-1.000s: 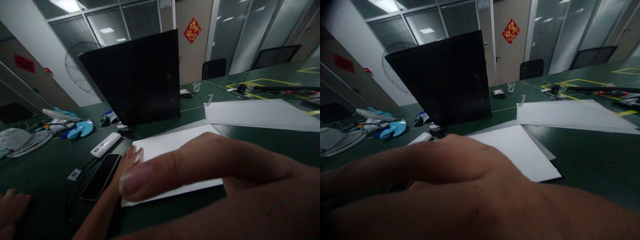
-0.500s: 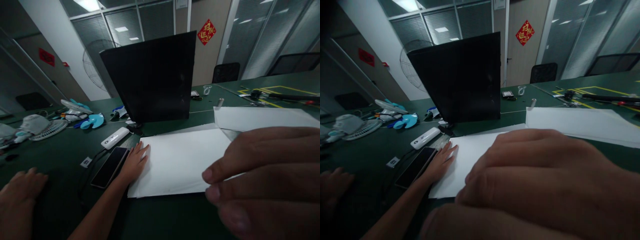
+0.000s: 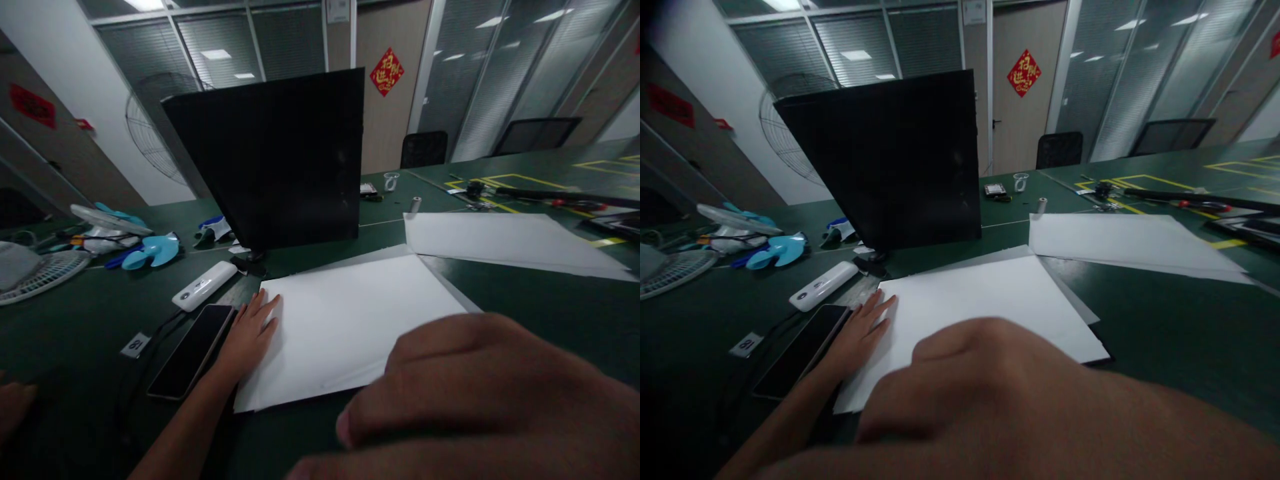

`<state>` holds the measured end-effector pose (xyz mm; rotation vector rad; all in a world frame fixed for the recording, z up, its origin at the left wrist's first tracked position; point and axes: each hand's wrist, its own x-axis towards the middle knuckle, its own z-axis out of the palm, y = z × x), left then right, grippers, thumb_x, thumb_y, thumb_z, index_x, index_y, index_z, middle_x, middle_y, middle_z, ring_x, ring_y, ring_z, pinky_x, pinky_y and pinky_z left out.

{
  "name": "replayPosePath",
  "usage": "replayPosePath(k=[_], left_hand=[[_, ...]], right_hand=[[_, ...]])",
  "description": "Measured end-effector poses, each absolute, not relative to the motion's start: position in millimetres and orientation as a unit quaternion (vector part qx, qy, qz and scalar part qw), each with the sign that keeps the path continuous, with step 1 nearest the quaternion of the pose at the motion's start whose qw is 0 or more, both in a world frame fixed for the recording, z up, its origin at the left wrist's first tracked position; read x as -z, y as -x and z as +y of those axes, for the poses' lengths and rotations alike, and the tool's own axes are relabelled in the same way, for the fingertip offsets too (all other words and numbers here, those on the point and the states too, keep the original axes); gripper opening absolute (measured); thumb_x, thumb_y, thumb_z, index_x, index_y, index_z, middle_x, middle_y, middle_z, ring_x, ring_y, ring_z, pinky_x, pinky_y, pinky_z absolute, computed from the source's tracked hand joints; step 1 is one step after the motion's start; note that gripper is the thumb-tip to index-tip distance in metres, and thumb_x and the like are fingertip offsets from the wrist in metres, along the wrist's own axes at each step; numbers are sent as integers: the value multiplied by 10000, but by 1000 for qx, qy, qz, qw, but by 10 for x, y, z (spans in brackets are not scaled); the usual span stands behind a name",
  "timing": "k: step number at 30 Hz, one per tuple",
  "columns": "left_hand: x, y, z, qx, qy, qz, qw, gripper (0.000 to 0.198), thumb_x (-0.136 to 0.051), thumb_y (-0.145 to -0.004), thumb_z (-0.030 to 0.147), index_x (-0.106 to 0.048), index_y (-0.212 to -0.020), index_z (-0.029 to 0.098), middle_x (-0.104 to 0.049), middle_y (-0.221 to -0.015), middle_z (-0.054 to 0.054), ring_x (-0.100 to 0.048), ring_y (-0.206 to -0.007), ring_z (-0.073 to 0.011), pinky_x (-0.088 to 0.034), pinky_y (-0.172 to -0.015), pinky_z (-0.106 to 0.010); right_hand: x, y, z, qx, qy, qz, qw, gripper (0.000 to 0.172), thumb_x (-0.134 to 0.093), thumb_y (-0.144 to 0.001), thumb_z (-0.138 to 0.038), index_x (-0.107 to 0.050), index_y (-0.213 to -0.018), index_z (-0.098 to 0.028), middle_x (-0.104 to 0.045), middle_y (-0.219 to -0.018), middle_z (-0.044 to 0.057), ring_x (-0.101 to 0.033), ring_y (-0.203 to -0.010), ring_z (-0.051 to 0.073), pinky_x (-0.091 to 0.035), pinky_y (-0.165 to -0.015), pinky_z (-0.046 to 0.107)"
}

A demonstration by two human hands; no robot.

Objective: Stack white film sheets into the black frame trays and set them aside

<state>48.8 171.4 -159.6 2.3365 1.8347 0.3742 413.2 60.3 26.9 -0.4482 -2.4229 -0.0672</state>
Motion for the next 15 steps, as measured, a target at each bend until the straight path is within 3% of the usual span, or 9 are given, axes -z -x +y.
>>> replayPosePath(k=[3,5,7,9,11,13,15], left_hand=[[1643,-460,1730,-132,-786,601,59,537,-420,-1077,344,-492,-1596,225,-307,-1742,-142,-244,-1623,-351,-219,-1302,-608],[1652,-450,1734,-134,-790,596,51,547,-417,-1084,395,-491,-1598,225,-314,-1740,-145,-251,-1621,-351,-228,-1299,-605],[1648,-446,1735,-129,-791,595,51,564,-420,-1085,439,-482,-1606,234,-300,-1745,-143,-237,-1624,-352,-223,-1299,-608],[1633,-445,1735,-126,-791,596,56,568,-421,-1086,453,-470,-1615,250,-275,-1755,-136,-215,-1629,-351,-211,-1299,-617],[1611,-444,1736,-124,-791,595,67,562,-421,-1088,449,-465,-1618,266,-251,-1762,-125,-196,-1632,-351,-199,-1300,-623],[1582,-444,1734,-120,-792,594,80,555,-422,-1090,451,-462,-1619,284,-229,-1768,-111,-179,-1632,-354,-189,-1299,-629],[1548,-444,1730,-114,-793,592,93,551,-415,-1094,457,-460,-1619,297,-214,-1770,-104,-161,-1632,-361,-181,-1299,-633]], right_hand=[[-246,-4258,1005,61,186,-895,400,434,-603,-969,-303,-648,-1383,-425,-794,-1061,-85,-762,-948,182,-668,-805,324],[32,-4613,1420,127,257,-876,389,380,-552,-971,-166,-693,-1287,-324,-791,-1064,-30,-753,-907,167,-638,-854,332],[488,-5157,1840,161,381,-836,362,297,-513,-998,-224,-729,-1201,-242,-778,-1141,56,-734,-1071,239,-605,-972,440],[990,-5756,2164,145,520,-781,313,408,-482,-1007,-291,-677,-1347,-181,-694,-1367,145,-642,-1292,304,-515,-1116,541],[1397,-6250,2360,77,622,-754,198,561,-503,-1004,-377,-553,-1518,-155,-507,-1592,185,-451,-1495,356,-371,-1223,616],[1639,-6552,2457,50,691,-705,151,713,-488,-1018,-502,-424,-1615,-116,-312,-1699,230,-287,-1577,412,-274,-1234,690],[1728,-6672,2500,26,712,-689,134,733,-435,-1036,-582,-425,-1623,-142,-304,-1703,229,-298,-1567,425,-256,-1217,718]])
